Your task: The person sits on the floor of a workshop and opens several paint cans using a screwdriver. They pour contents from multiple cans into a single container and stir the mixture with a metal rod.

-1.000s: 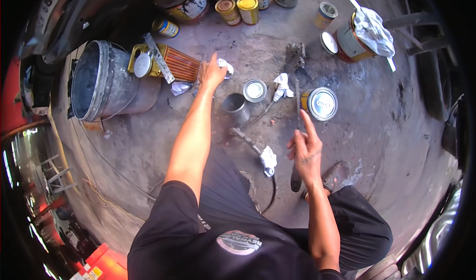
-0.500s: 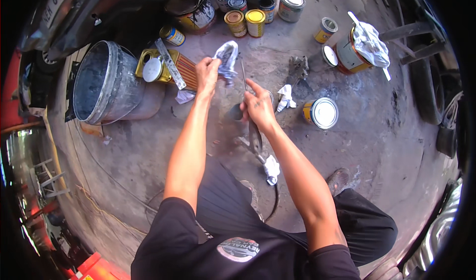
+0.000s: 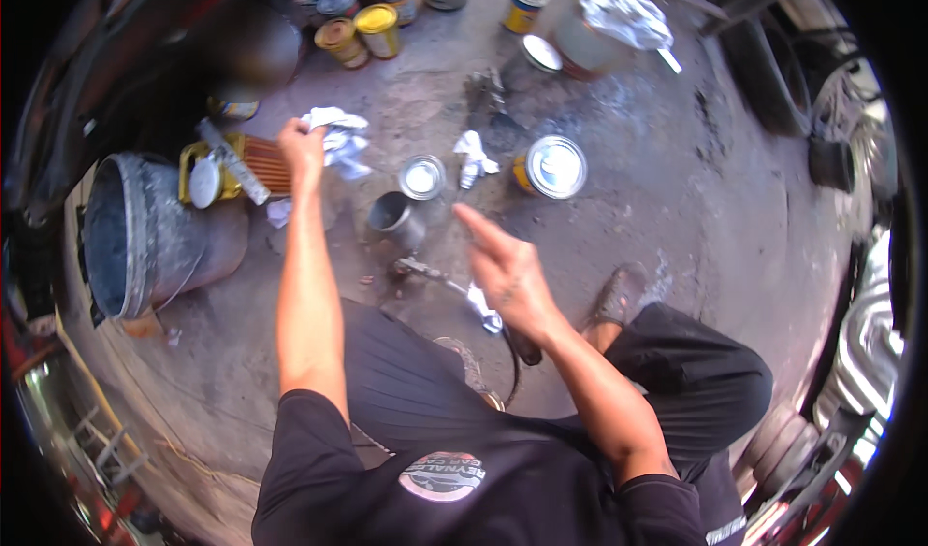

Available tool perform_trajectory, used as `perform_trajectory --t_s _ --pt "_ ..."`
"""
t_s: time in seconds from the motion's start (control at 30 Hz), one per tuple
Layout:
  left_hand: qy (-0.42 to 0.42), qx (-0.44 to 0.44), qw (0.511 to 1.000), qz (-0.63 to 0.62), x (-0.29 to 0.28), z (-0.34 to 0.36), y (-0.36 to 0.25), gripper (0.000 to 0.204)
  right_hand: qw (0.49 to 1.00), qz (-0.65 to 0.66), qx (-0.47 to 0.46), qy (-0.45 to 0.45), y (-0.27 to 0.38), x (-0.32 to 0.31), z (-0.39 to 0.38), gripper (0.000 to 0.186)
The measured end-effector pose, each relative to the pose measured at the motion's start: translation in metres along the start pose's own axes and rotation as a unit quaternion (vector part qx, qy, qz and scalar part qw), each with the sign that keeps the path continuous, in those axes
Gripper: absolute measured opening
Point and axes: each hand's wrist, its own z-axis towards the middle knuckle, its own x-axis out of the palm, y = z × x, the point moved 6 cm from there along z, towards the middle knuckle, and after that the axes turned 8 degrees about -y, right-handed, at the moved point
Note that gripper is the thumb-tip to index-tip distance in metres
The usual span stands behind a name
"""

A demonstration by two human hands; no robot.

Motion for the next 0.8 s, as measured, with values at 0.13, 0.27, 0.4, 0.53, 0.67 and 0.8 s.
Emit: perform_trajectory --t_s 0.13,0.27,0.4,0.53,0.67,0.8 --pt "0.022 0.217 0.963 0.159 0.015 -0.024 -0.053 0.038 0.977 -0.017 0.134 -0.168 -0.063 -0.098 -0.047 0.060" --pt "0.100 0.363 0.924 -0.066 0.057 -0.110 -0.179 0.045 0.953 -0.066 0.187 -0.229 -0.111 -0.140 -0.066 0.057" --pt "0.297 0.410 0.860 0.064 0.119 -0.257 -0.239 0.095 0.950 -0.081 0.216 -0.211 -0.132 -0.144 -0.066 0.054" --pt "0.335 0.418 0.834 0.134 0.162 -0.296 -0.244 0.106 0.952 -0.086 0.212 -0.203 -0.132 -0.144 -0.058 0.054" --pt "0.362 0.459 0.798 0.145 0.183 -0.287 -0.246 0.109 0.954 -0.072 0.207 -0.203 -0.130 -0.148 -0.050 0.054" --pt "0.412 0.499 0.758 0.079 0.183 -0.277 -0.249 0.112 0.958 -0.063 0.205 -0.192 -0.132 -0.150 -0.047 0.054"
